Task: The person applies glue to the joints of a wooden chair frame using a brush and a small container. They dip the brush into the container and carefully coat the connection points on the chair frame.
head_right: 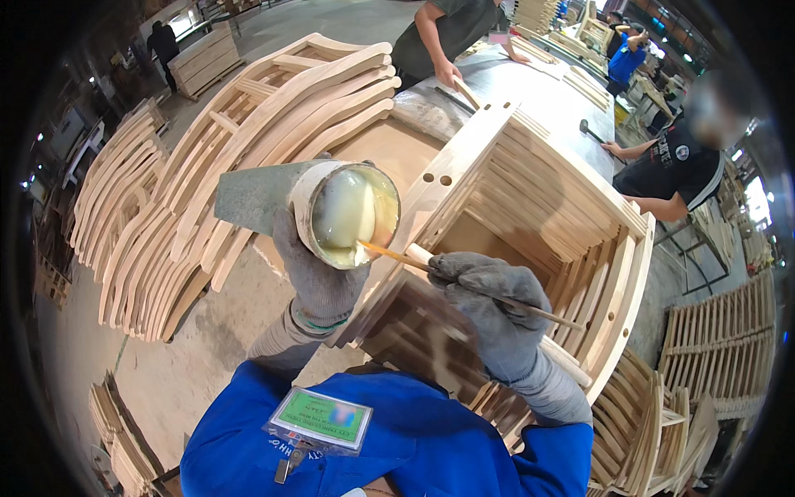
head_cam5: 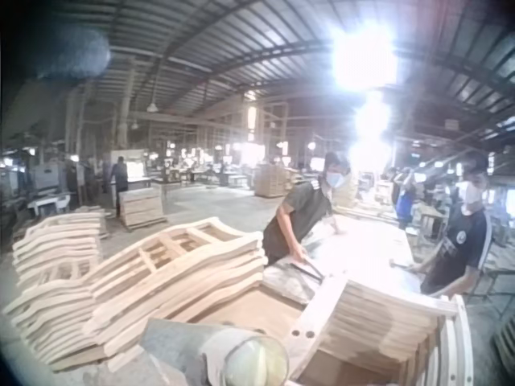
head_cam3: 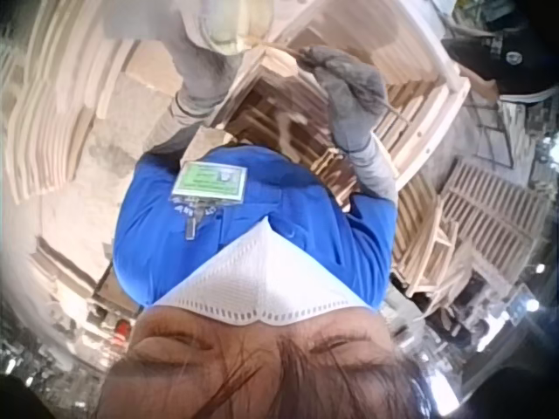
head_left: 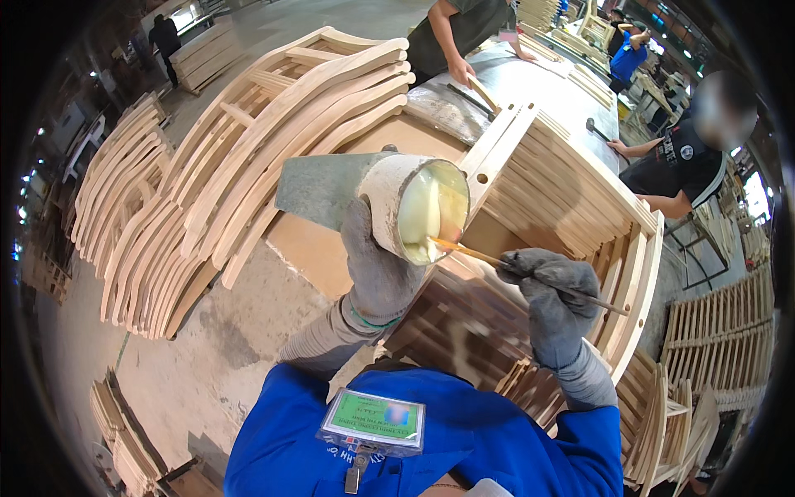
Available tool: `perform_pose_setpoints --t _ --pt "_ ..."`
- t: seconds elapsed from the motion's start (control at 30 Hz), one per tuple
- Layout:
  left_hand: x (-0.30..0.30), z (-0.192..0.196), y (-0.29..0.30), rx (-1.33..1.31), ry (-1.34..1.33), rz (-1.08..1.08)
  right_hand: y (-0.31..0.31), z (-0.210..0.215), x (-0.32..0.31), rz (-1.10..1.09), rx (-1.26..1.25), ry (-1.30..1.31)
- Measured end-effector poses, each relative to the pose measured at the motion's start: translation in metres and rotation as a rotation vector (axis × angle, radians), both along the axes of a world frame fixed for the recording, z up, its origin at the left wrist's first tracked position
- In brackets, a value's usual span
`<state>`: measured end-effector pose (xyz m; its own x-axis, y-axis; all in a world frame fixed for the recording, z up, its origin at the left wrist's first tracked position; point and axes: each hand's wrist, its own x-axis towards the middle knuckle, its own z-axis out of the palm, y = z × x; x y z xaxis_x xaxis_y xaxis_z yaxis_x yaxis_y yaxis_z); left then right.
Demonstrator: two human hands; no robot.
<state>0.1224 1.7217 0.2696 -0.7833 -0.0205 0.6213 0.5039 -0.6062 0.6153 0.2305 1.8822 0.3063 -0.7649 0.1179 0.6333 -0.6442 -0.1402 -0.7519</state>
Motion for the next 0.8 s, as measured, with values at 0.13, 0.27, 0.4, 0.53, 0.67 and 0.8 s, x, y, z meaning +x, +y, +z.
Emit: perform_pose_setpoints --t 0.13,0.27,0.4,0.53,0.67,0.8 --pt "-0.011 -0.01 0.009 -0.116 0.101 0.077 0.001 -0.001 0.0 -0.01 -0.05 -0.044" --pt "-0.025 -0.023 0.021 -0.251 0.281 0.398 0.011 0.007 -0.011 -0.067 -0.181 -0.212" --pt "-0.039 -0.021 0.027 -0.124 -0.135 -0.022 0.044 0.037 -0.065 -0.068 -0.234 -0.455" --pt "-0.053 0.0 0.022 0.358 -0.714 -0.668 0.15 0.059 -0.156 0.111 -0.092 -0.329" --pt "-0.069 -0.014 0.022 0.348 -0.711 -0.615 0.217 0.084 -0.235 -0.291 0.208 -0.372" --pt "-0.083 -0.029 0.014 0.4 -0.729 -0.589 0.255 0.079 -0.283 -0.425 0.533 -0.567"
